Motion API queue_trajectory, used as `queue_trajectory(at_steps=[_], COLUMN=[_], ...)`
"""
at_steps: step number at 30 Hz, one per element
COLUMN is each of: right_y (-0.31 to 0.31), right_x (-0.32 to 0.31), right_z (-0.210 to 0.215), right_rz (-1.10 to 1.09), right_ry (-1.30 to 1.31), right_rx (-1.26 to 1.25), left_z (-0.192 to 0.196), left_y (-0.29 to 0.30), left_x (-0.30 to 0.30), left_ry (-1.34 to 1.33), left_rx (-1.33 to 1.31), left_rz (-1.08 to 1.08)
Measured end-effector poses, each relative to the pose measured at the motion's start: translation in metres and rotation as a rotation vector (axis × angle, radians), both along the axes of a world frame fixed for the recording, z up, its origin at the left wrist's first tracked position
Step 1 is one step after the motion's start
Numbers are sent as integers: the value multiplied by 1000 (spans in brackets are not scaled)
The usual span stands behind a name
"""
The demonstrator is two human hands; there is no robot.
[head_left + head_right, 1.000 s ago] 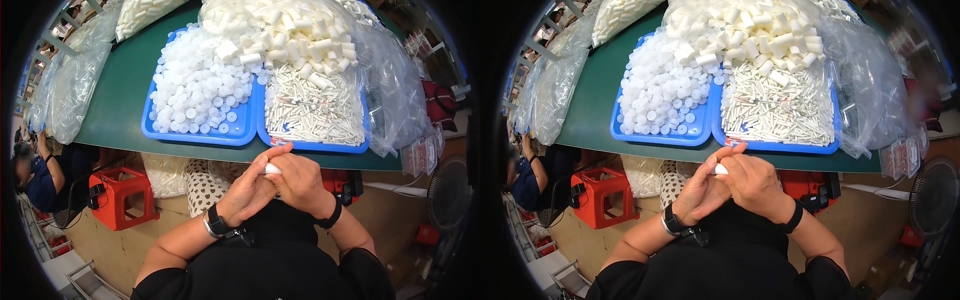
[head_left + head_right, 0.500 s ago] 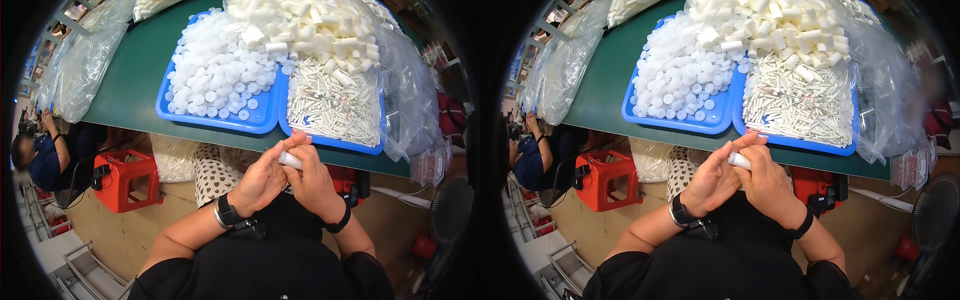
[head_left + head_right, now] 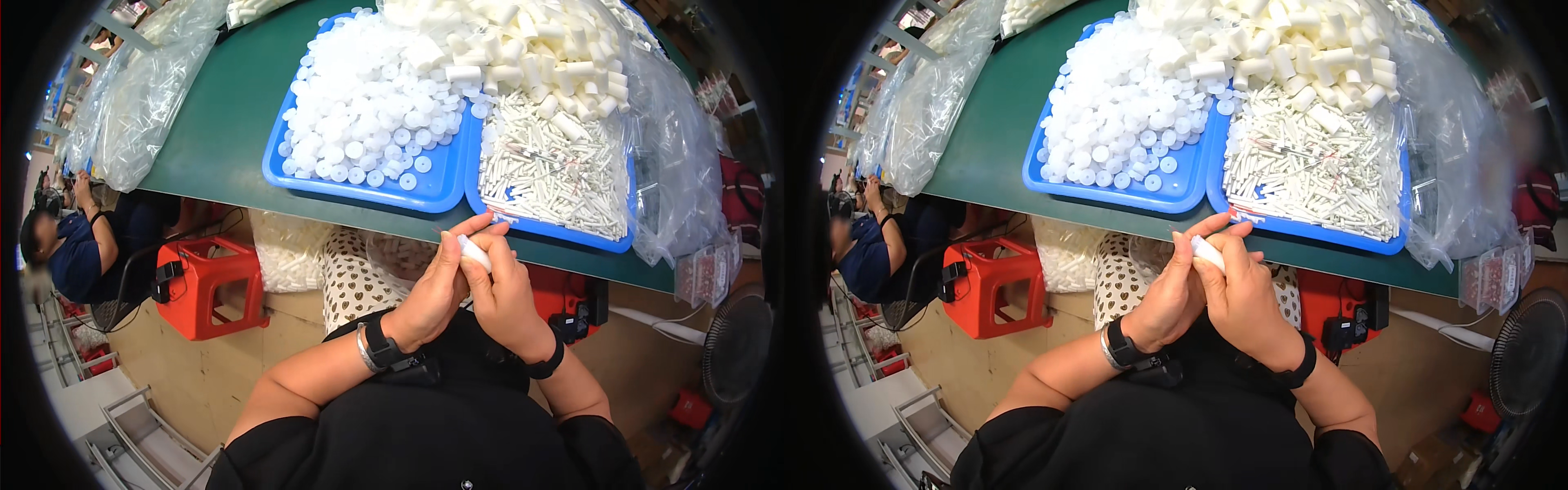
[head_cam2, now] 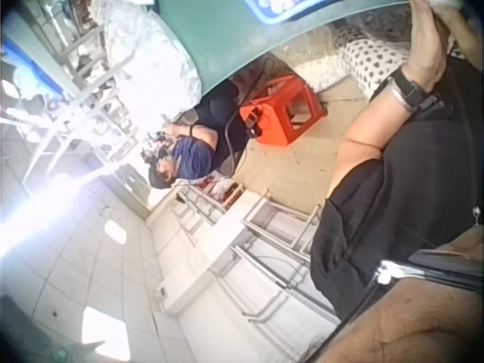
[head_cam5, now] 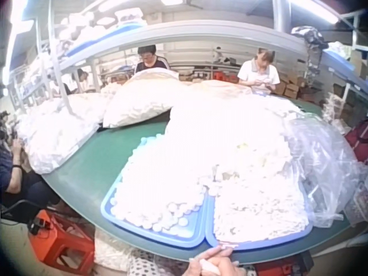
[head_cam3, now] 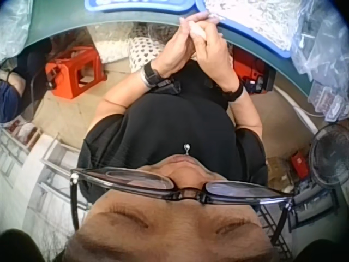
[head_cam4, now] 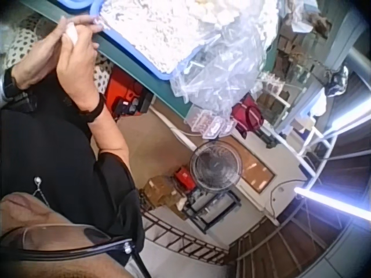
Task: The person sits at a green work table and repeatedly assembles small white plastic components. They pick a white disc from a blue tray, insert a thin white rod into it, and slide a white cylindrical piece over the rod. The person handles the items one at a time, placing the finished assemblies into a pile on the table.
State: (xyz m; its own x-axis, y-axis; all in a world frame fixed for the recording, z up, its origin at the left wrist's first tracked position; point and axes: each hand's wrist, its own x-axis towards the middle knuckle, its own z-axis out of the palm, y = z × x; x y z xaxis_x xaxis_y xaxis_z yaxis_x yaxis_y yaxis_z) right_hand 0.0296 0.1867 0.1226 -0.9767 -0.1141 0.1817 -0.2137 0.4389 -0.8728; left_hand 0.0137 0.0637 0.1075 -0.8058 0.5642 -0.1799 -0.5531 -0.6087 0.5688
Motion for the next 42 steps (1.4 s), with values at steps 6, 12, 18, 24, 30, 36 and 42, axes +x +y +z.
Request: queue_trajectory(at_steps=[6,12,18,24,30,36,42], right_y=[9,25,5,4,4,47,89], right_x=[-9,-7,6,7,2,-36,-79], right_z=[10,-2,-10,-33,-44,44,39], right_rz=[93,298,238,262,271,100,-82], right_ry=[-794,-1031,-344,-266,-195,284,397], right_rx=[-758,-1077,-140,300,510,528,931], left_z=[10,4,-10,-37,-55,8,34], left_y=[-11,-14,-10,-28,-63,-73,-62], left_x=[-1,-5,19,22,10,-10,-72], left_ry=[-25,-23,77,-355,-622,77,1170], left_rx=[-126,-65,-224,-319,-397,-607,-1301], left_rz=[-23,-14,81,-110,-113,-117,389])
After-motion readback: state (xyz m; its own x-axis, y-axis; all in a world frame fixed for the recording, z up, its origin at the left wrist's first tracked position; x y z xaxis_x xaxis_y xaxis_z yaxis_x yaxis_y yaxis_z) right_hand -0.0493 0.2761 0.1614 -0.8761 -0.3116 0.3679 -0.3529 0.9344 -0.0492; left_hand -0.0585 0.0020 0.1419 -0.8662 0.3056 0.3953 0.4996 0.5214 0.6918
